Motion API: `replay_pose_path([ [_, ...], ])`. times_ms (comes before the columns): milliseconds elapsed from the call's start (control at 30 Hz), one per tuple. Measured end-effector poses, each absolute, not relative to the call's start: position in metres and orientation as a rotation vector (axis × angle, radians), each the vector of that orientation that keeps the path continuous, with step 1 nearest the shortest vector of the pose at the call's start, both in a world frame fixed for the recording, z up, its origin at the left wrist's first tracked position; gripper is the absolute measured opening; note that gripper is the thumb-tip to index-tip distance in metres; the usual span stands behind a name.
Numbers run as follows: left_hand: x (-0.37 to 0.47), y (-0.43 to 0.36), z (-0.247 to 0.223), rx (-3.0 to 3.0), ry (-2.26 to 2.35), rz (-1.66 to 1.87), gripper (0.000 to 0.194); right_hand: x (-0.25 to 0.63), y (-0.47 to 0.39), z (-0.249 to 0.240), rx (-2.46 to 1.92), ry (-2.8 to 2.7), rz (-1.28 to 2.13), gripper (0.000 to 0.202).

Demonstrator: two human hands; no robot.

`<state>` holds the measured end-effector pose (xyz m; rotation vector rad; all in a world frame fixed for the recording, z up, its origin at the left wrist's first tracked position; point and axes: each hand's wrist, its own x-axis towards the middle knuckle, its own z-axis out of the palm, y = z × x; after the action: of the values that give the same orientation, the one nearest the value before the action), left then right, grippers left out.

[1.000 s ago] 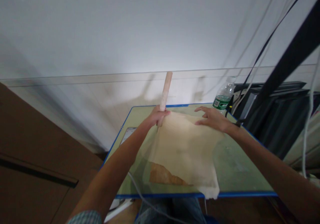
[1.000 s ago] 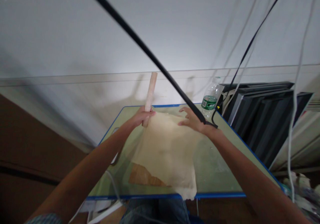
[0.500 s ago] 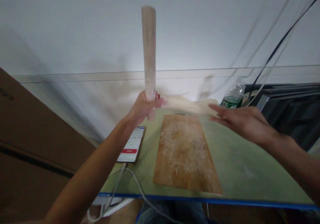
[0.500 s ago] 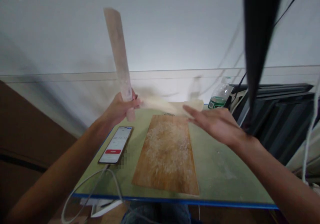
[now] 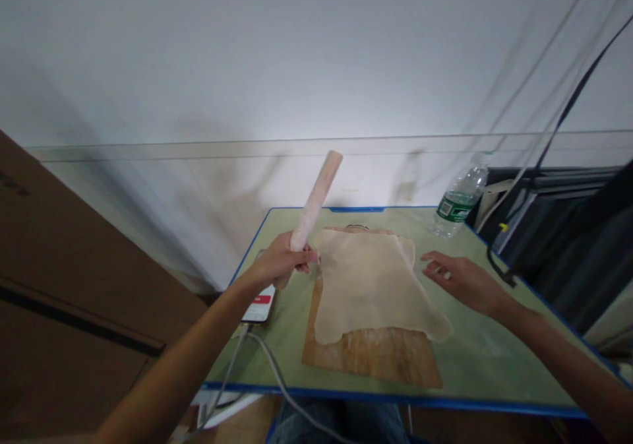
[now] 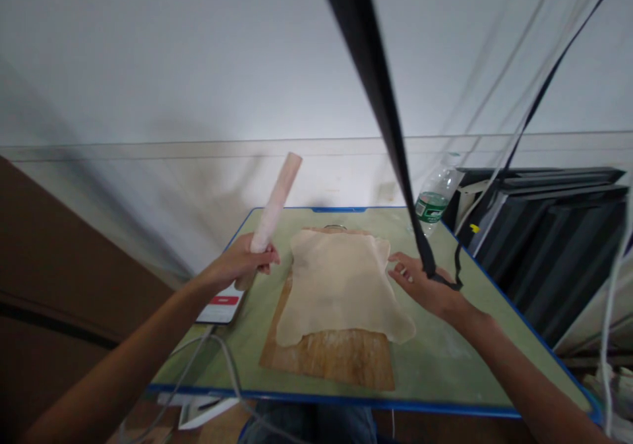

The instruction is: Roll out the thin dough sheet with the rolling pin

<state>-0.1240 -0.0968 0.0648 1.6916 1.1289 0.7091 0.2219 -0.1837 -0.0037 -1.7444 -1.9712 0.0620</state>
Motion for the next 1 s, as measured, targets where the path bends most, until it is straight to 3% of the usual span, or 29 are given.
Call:
replay_pose_path([
  [167,-0.119,-0.101,0.038,2.031,1.244,0.401,0.018,0.224,-0.175,-0.044,-1.868,-1.86,0.162,0.021],
  [400,-0.083,-0.118,0.019,2.653,1.419,-0.007,0.029,0.185,-0.175,-0.034,-1.583,-1.893,-0.053,0.037],
  [600,-0.06,-0.142,0.002,2.926,1.437,0.067,0.021,0.152,-0.165,-0.057,-1.522,-2.124,-0.257,0.055],
  [767,-0.068,-0.134,-0.006,2.979,1.49,0.167,0.034,0.143,-0.139,-0.061,-1.525,-2.202,-0.302,0.068],
  [1000,-0.07,-0.098,-0.003,2.884,1.492,0.172,0.041,0.134,-0.075,-0.03,-1.546,-2.419,-0.094,0.063],
])
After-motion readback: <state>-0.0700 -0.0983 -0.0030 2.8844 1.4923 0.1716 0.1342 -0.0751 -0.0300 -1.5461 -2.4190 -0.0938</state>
